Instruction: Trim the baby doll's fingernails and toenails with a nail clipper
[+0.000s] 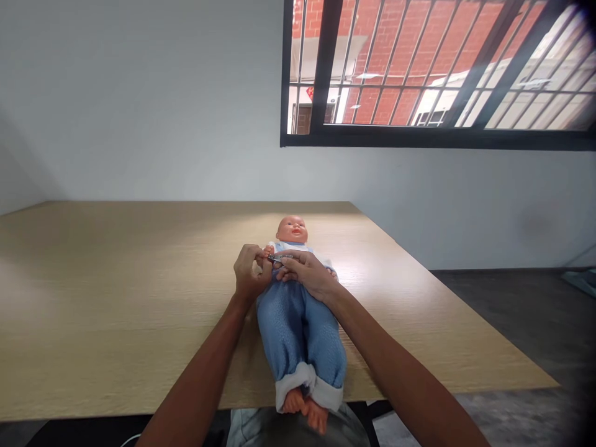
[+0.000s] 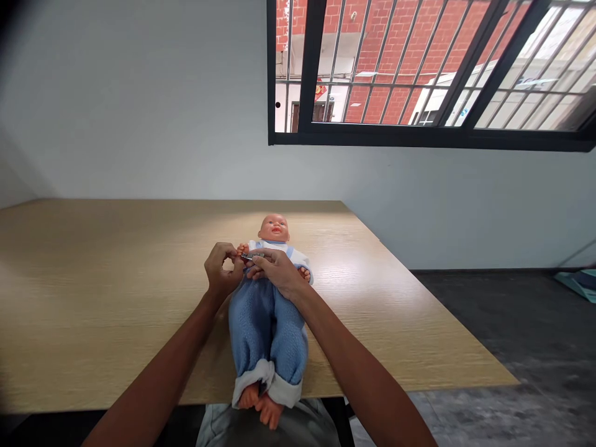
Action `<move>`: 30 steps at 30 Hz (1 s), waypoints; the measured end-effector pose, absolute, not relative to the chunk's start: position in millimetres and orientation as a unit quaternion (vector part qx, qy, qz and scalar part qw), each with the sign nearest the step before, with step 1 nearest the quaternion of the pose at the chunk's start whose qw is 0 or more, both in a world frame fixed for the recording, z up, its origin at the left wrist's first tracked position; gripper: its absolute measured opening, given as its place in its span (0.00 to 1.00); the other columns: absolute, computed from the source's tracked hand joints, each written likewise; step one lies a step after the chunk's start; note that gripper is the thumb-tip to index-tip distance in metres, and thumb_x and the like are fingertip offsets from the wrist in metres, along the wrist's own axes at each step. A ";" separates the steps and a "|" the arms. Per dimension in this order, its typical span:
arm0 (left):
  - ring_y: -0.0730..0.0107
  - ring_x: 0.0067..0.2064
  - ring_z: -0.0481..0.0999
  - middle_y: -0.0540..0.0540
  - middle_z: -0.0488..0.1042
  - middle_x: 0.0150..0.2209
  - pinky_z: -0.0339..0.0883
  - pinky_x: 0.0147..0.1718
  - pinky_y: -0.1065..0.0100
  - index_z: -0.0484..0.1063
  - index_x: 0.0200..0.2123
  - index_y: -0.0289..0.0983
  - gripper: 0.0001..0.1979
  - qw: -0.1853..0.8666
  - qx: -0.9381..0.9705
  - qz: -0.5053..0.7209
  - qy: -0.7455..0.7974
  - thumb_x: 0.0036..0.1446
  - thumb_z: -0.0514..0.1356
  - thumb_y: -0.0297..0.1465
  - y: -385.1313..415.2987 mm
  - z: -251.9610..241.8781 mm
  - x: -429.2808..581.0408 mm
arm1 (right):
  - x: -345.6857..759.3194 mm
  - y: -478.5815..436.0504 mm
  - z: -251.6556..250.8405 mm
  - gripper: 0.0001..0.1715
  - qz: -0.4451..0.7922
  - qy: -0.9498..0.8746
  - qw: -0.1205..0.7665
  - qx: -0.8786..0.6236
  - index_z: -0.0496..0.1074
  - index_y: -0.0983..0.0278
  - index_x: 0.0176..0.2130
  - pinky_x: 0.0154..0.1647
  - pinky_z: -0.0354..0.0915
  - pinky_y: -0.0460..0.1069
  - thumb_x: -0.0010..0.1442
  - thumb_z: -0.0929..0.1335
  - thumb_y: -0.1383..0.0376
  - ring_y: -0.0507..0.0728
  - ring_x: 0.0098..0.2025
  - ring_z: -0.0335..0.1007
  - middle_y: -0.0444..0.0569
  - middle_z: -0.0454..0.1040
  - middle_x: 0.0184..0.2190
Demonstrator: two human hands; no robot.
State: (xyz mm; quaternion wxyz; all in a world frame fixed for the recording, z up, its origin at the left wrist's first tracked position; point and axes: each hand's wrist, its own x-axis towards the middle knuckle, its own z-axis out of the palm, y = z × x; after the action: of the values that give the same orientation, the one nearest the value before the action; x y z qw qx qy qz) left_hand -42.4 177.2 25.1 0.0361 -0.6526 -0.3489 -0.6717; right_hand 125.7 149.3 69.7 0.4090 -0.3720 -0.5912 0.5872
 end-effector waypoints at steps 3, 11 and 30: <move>0.68 0.30 0.69 0.50 0.68 0.28 0.67 0.31 0.67 0.64 0.29 0.41 0.09 0.039 -0.650 -0.673 -0.349 0.54 0.59 0.22 177.1 24.8 -41.6 | 126.0 148.7 71.4 0.20 0.593 -0.591 0.404 -0.369 0.72 0.64 0.57 0.51 0.76 0.59 0.71 0.70 0.56 0.60 0.51 0.77 0.53 0.75 0.55; 0.68 0.29 0.69 0.51 0.68 0.28 0.67 0.31 0.67 0.64 0.29 0.41 0.09 0.040 -0.647 -0.677 -0.350 0.52 0.59 0.21 178.0 24.0 -41.4 | 125.4 152.5 72.4 0.20 0.607 -0.578 0.393 -0.378 0.72 0.64 0.57 0.52 0.76 0.59 0.71 0.70 0.56 0.60 0.51 0.77 0.53 0.75 0.55; 0.64 0.37 0.76 0.45 0.78 0.37 0.71 0.40 0.63 0.75 0.40 0.38 0.07 -0.055 -0.656 -0.650 -0.380 0.57 0.62 0.29 182.3 31.0 -39.1 | 132.8 152.0 71.3 0.21 0.337 -0.640 0.492 -0.483 0.71 0.64 0.58 0.53 0.76 0.61 0.71 0.71 0.57 0.61 0.53 0.76 0.53 0.74 0.57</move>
State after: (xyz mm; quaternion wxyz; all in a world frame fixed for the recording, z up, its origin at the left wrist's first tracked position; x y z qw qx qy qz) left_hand -39.1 182.3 31.0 -0.0547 -0.6556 -0.3796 -0.6505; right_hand 132.8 152.0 71.3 0.4925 -0.4833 -0.6403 0.3374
